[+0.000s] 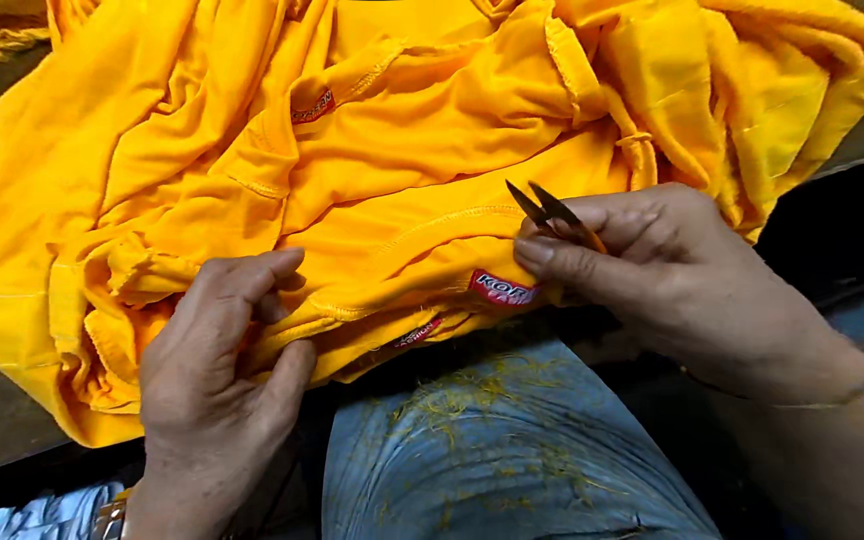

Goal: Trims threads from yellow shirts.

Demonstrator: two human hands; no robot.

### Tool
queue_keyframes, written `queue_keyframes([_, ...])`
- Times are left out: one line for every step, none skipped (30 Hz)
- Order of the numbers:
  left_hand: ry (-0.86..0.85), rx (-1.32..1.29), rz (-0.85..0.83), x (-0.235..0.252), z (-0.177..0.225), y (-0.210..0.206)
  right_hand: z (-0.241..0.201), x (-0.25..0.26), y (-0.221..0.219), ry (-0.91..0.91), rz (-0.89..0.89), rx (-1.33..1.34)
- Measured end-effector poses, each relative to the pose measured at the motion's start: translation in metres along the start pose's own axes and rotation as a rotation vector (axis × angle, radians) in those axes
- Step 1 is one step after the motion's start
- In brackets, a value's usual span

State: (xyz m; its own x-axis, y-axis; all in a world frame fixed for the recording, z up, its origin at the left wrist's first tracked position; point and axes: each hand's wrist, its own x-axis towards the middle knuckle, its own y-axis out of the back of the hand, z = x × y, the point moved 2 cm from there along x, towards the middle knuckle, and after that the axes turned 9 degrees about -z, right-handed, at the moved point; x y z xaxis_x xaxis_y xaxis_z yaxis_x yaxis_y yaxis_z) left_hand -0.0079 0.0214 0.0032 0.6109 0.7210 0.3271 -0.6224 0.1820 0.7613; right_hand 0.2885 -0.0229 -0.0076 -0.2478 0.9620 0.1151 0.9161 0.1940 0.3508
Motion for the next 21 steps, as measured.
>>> queue_keyframes([-0.006,0.034,0.023,-0.004,-0.002,0.002,-0.001,-0.003,0.001,0.049,-0.005,-0.039])
queue_keyframes([-0.016,0.047,0.046,-0.008,-0.003,0.004,-0.002,-0.007,0.003,0.096,-0.005,-0.079])
queue_keyframes([-0.019,0.040,0.070,-0.013,-0.006,0.006,-0.002,-0.012,0.008,0.133,0.005,-0.131])
queue_keyframes([-0.014,0.026,0.094,-0.017,-0.008,0.007,-0.001,-0.018,0.014,0.165,0.021,-0.196])
queue_keyframes([-0.003,0.010,0.116,-0.021,-0.010,0.007,0.001,-0.024,0.021,0.192,0.034,-0.272])
queue_keyframes([0.007,-0.007,0.138,-0.024,-0.011,0.007,0.004,-0.030,0.028,0.212,0.043,-0.341])
queue_keyframes([0.013,-0.021,0.158,-0.026,-0.012,0.007,0.008,-0.035,0.034,0.224,0.049,-0.412])
queue_keyframes([0.014,-0.033,0.170,-0.027,-0.014,0.006,0.012,-0.039,0.038,0.231,0.052,-0.486])
queue_keyframes([0.007,-0.043,0.178,-0.028,-0.015,0.006,0.016,-0.043,0.039,0.233,0.053,-0.571])
queue_keyframes([-0.003,-0.049,0.185,-0.028,-0.015,0.006,0.019,-0.044,0.039,0.234,0.059,-0.654])
queue_keyframes([-0.010,-0.049,0.187,-0.027,-0.015,0.005,0.023,-0.045,0.037,0.238,0.076,-0.724])
queue_keyframes([-0.007,-0.042,0.187,-0.026,-0.014,0.005,0.026,-0.045,0.035,0.243,0.099,-0.773])
queue_keyframes([0.000,-0.026,0.187,-0.025,-0.013,0.005,0.028,-0.045,0.034,0.248,0.119,-0.796])
queue_keyframes([0.004,-0.015,0.192,-0.023,-0.012,0.006,0.029,-0.044,0.034,0.257,0.136,-0.805])
queue_keyframes([0.005,-0.007,0.202,-0.022,-0.012,0.006,0.028,-0.043,0.036,0.271,0.147,-0.812])
queue_keyframes([0.002,0.005,0.211,-0.020,-0.012,0.007,0.027,-0.042,0.039,0.286,0.150,-0.813])
queue_keyframes([-0.004,0.012,0.223,-0.018,-0.013,0.009,0.025,-0.040,0.043,0.297,0.142,-0.807])
queue_keyframes([-0.009,0.016,0.231,-0.017,-0.014,0.011,0.023,-0.038,0.049,0.305,0.127,-0.793])
queue_keyframes([-0.011,0.020,0.240,-0.015,-0.015,0.013,0.019,-0.036,0.056,0.308,0.109,-0.773])
queue_keyframes([-0.005,0.026,0.252,-0.012,-0.016,0.016,0.013,-0.033,0.063,0.306,0.101,-0.762])
queue_keyframes([0.011,0.030,0.265,-0.010,-0.017,0.019,0.006,-0.029,0.072,0.293,0.109,-0.762])
